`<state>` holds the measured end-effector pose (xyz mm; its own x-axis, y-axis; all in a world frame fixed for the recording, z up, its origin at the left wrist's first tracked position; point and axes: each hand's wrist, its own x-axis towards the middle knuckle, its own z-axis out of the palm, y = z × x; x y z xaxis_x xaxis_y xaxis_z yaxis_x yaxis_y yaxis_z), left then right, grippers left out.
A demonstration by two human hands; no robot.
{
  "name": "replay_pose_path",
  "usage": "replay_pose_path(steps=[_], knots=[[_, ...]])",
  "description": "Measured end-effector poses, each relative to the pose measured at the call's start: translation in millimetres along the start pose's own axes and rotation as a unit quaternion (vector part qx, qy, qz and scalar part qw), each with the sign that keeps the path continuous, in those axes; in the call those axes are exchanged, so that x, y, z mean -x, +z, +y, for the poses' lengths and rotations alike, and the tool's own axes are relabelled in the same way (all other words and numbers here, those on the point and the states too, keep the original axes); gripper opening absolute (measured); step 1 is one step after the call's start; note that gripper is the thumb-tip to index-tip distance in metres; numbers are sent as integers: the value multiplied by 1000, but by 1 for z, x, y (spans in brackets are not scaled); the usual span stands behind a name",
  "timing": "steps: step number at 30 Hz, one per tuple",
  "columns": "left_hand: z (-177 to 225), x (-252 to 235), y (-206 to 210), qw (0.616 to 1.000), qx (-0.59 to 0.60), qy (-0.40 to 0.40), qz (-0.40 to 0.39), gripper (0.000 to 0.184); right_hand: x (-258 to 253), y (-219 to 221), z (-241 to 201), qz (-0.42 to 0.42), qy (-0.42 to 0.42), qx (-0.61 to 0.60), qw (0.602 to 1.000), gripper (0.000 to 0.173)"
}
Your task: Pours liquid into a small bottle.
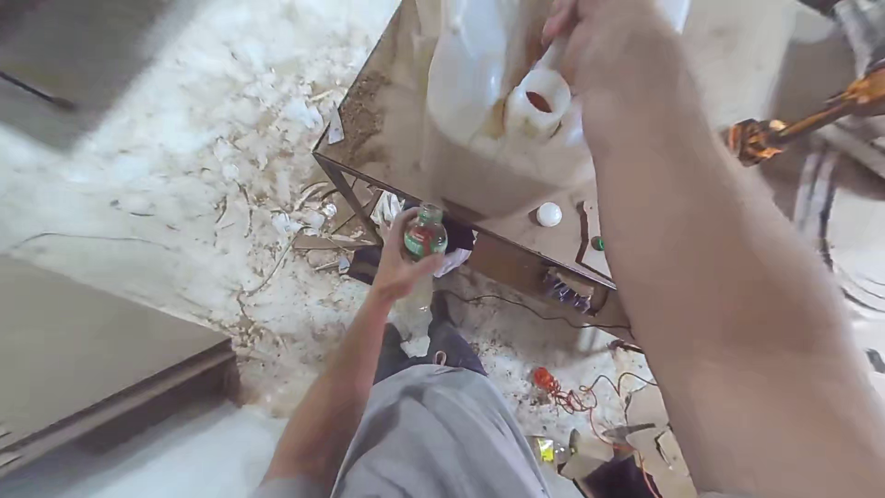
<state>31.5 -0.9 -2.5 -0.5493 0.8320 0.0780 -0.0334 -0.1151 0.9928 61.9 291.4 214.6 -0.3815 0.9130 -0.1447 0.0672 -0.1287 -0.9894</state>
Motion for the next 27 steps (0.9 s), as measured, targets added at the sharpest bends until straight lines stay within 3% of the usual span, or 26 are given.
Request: replay_pose_path(steps=[3, 11, 19, 27], knots=[[18, 0, 25, 999, -28, 37, -23, 85, -8, 6, -1, -6, -24, -39, 999, 25], [75, -4, 60, 992, -96, 86, -7, 74, 21, 14, -6, 32, 28, -39, 998, 27], [85, -11, 84, 971, -192, 121, 72, 79, 30, 12, -6, 22, 39, -65, 997, 33], [89, 1, 87, 963, -201, 138, 115, 82, 44, 14, -6, 32, 42, -65, 996, 34]])
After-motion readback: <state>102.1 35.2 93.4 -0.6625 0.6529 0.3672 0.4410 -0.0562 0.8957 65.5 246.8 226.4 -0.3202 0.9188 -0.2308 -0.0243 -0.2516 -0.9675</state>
